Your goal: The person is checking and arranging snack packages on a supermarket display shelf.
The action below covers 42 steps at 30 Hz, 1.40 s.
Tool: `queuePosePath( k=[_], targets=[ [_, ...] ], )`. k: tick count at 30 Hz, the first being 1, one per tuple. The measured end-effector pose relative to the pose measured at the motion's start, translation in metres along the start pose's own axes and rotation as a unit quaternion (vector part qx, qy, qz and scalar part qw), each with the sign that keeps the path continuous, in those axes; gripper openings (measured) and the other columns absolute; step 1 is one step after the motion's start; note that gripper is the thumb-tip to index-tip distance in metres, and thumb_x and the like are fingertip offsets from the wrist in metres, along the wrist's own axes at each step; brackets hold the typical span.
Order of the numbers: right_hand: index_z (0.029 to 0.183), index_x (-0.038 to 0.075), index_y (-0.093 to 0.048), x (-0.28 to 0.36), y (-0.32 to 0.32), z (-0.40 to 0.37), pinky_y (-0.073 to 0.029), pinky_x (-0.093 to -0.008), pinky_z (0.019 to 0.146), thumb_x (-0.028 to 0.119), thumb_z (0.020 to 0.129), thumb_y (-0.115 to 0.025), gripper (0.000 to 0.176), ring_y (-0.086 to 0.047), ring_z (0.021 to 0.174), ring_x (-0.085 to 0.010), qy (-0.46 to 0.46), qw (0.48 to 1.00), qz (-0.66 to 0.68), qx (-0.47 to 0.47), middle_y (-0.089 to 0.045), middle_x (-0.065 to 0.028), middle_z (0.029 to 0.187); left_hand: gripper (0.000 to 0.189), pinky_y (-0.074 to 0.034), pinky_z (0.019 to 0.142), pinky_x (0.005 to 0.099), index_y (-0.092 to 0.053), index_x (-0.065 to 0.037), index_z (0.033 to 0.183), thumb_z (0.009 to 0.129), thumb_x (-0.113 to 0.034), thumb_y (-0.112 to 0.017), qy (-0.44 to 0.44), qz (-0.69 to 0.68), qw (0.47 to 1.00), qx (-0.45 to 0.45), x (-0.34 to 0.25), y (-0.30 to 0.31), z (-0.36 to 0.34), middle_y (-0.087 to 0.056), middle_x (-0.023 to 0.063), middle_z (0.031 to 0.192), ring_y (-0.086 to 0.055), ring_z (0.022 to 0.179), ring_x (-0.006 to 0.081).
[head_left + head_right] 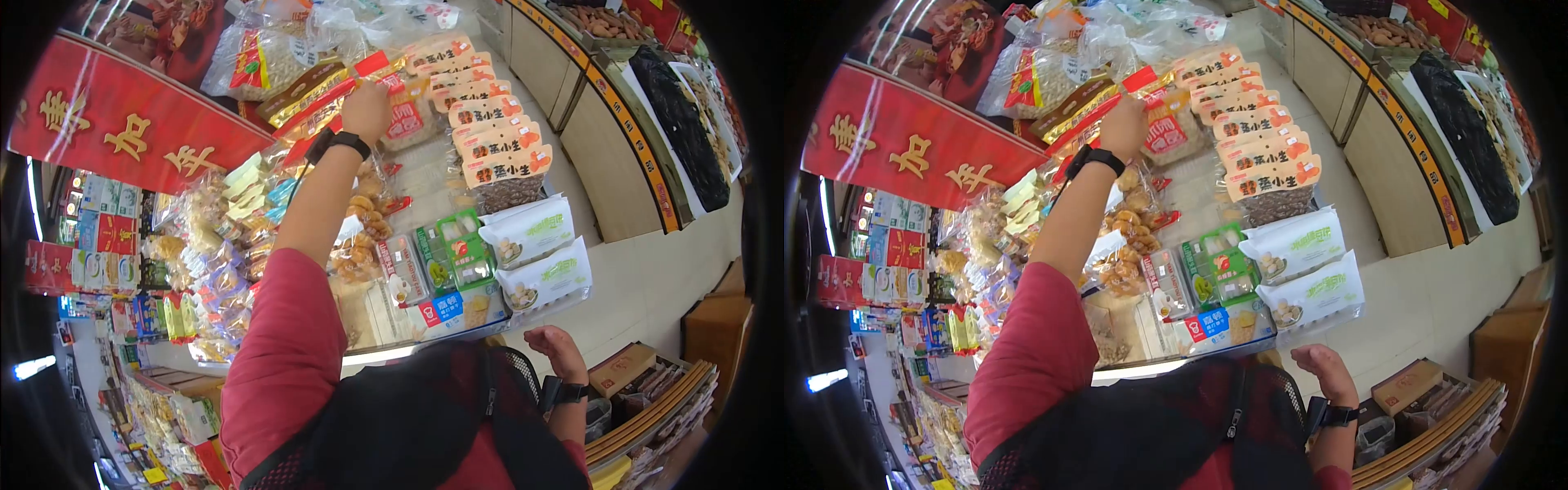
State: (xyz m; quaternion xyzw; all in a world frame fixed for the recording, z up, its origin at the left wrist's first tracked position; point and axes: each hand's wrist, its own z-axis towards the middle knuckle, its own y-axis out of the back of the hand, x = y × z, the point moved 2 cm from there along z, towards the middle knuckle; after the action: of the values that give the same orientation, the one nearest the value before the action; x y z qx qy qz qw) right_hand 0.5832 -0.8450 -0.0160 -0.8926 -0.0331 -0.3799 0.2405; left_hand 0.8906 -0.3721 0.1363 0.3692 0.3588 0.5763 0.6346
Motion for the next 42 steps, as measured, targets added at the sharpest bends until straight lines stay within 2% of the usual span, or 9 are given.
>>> queuePosePath(
  k=[6,12,17,24,30,33,38,40,42],
  targets=[
    [0.110,0.000,-0.063,0.012,-0.017,0.008,-0.046,-0.0374,0.097,0.038,0.094,-0.055,0.042,-0.063,0.104,-0.0239,-0.001,0.999,-0.024,0.032,-0.066,-0.0144,0.110,0.019,-0.048,0.068,0.0460,-0.064,-0.003,0.090,0.088,-0.021,-0.058,-0.022,-0.082,0.989,-0.125,0.016,0.117,-0.009,-0.061,0.0176,0.084,-0.060,0.082,0.0371],
    [0.103,0.000,-0.064,0.024,-0.045,0.008,-0.052,-0.0340,0.085,0.039,0.095,-0.054,0.041,-0.067,0.088,-0.0208,-0.019,0.989,-0.085,0.122,-0.069,-0.0116,0.092,0.019,-0.045,0.067,0.0221,-0.068,-0.002,0.103,0.092,-0.016,-0.063,0.086,-0.399,0.895,-0.180,0.049,0.261,-0.077,-0.068,0.0018,0.083,-0.057,0.073,0.0051],
    [0.102,0.000,-0.064,0.024,-0.085,0.018,-0.052,-0.0331,0.081,0.038,0.096,-0.051,0.040,-0.067,0.085,-0.0198,0.009,0.981,-0.124,0.149,-0.069,-0.0102,0.087,0.021,-0.045,0.070,0.0207,-0.067,0.001,0.107,0.093,-0.013,-0.062,0.139,-0.386,0.898,-0.160,0.054,0.347,-0.170,-0.068,0.0010,0.090,-0.058,0.079,0.0046],
    [0.108,0.000,-0.061,0.013,-0.164,0.040,-0.049,-0.0338,0.089,0.031,0.099,-0.048,0.035,-0.065,0.095,-0.0196,-0.001,0.959,-0.168,0.228,-0.067,-0.0111,0.099,0.018,-0.046,0.070,0.0248,-0.069,-0.001,0.102,0.088,-0.012,-0.066,0.227,-0.188,0.954,0.050,0.036,0.373,-0.312,-0.066,0.0049,0.083,-0.059,0.076,0.0109],
    [0.117,0.001,-0.058,0.010,-0.208,0.053,-0.047,-0.0330,0.093,0.028,0.100,-0.047,0.034,-0.063,0.102,-0.0195,-0.025,0.937,-0.216,0.273,-0.065,-0.0120,0.107,0.016,-0.048,0.072,0.0297,-0.068,-0.002,0.100,0.087,-0.008,-0.062,0.225,-0.242,0.937,0.116,0.057,0.368,-0.390,-0.066,0.0093,0.084,-0.063,0.077,0.0197],
    [0.133,0.001,-0.049,0.009,-0.237,0.061,-0.043,-0.0349,0.099,0.032,0.096,-0.052,0.048,-0.058,0.112,-0.0209,-0.034,0.918,-0.247,0.309,-0.061,-0.0147,0.120,0.016,-0.048,0.071,0.0300,-0.068,-0.001,0.099,0.084,-0.006,-0.063,0.209,-0.223,0.944,0.123,0.054,0.374,-0.402,-0.066,0.0101,0.084,-0.063,0.077,0.0209],
    [0.150,0.004,-0.023,0.030,-0.308,0.055,-0.028,-0.0386,0.112,0.048,0.079,-0.071,0.096,-0.040,0.133,-0.0248,0.162,0.872,-0.299,0.352,-0.039,-0.0168,0.146,0.016,-0.048,0.067,0.0300,-0.069,-0.001,0.096,0.082,-0.006,-0.063,0.071,-0.244,0.961,0.108,0.036,0.365,-0.379,-0.066,0.0101,0.083,-0.064,0.076,0.0202],
    [0.149,0.004,-0.026,0.036,-0.326,0.049,-0.027,-0.0390,0.112,0.045,0.076,-0.075,0.097,-0.039,0.133,-0.0238,0.220,0.853,-0.310,0.358,-0.040,-0.0142,0.145,0.015,-0.047,0.065,0.0308,-0.068,-0.001,0.096,0.084,-0.008,-0.064,0.071,-0.272,0.954,0.102,0.027,0.355,-0.361,-0.066,0.0099,0.081,-0.063,0.072,0.0201],
    [0.145,0.001,-0.030,0.040,-0.339,0.039,-0.030,-0.0377,0.110,0.039,0.075,-0.078,0.093,-0.041,0.130,-0.0206,0.154,0.852,-0.297,0.403,-0.043,-0.0123,0.141,0.017,-0.047,0.064,0.0315,-0.067,0.000,0.096,0.086,-0.014,-0.064,0.090,-0.336,0.932,0.099,0.020,0.342,-0.343,-0.066,0.0108,0.078,-0.061,0.068,0.0209]
  ],
)
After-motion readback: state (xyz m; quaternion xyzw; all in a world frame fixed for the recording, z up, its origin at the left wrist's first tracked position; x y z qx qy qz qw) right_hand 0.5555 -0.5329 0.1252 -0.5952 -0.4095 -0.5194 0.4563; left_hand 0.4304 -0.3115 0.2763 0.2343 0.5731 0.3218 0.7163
